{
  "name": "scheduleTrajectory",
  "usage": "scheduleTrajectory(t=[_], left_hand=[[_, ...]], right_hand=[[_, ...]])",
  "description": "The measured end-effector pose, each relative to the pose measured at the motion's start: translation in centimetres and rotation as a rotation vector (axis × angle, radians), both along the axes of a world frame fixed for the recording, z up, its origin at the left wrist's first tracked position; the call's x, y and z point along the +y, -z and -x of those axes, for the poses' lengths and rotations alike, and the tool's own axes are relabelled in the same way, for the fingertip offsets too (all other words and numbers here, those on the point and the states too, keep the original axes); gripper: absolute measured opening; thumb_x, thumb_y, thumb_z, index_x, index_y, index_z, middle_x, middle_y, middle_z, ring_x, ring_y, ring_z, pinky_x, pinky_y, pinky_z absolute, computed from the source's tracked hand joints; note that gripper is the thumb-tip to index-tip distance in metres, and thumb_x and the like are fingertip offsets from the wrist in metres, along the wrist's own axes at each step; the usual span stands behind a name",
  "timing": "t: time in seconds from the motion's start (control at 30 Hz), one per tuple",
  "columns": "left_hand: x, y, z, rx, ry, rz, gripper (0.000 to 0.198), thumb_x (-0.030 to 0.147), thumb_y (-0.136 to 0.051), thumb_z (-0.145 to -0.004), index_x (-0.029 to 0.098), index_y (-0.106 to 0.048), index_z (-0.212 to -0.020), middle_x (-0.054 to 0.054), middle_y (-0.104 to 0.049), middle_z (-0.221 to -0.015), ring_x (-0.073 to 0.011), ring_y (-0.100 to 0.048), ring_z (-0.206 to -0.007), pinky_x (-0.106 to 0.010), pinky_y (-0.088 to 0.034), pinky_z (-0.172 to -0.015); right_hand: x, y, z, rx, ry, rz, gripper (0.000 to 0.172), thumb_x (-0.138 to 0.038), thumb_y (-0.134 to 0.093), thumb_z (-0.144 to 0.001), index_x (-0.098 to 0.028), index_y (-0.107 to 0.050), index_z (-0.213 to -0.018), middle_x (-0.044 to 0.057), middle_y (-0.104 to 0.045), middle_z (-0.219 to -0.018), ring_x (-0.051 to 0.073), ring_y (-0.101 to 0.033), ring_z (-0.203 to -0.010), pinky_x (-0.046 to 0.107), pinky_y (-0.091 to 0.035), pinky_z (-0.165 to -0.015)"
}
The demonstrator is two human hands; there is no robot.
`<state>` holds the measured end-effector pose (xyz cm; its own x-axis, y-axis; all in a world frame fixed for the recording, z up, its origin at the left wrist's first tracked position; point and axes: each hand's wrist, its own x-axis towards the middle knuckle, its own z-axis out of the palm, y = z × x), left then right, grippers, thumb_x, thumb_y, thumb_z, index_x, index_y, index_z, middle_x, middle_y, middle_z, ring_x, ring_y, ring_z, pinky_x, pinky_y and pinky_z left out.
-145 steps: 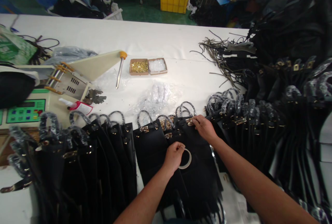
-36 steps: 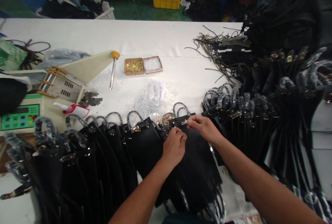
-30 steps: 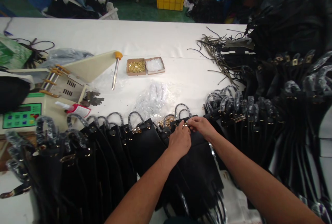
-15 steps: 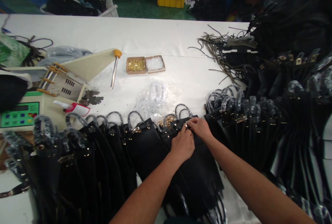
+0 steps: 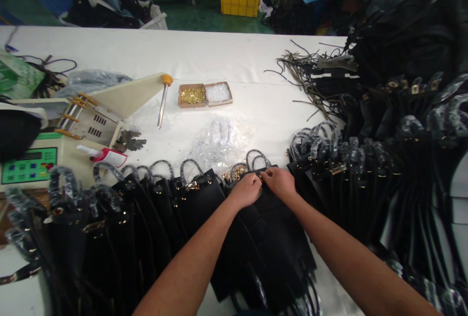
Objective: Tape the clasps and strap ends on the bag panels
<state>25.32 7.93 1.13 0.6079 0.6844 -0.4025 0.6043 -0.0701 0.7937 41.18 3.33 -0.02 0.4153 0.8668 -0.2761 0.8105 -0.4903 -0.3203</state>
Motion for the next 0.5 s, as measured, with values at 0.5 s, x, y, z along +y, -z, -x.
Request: scheduleTrajectory(t=[0.5], left_hand=[[-3.1,-0.6,4.4,-0.025,-0.133,-0.108,0.025,0.028,-0.036,-0.099,0.021,-0.056,-0.085,-0.006,-0.058,-0.102,-0.0185,-0.06,-0.098,-0.037,-0.05,-0.097]], right_hand=[[-5.0,1.4,-0.3,0.195,0.138,-0.344,0.04,-0.049,-0.066,-0.087,-0.023,-0.069,-0.118,0.008,-0.07,-0.109,0.024,-0.064,-0.098,0.034,-0.048,-0.089]])
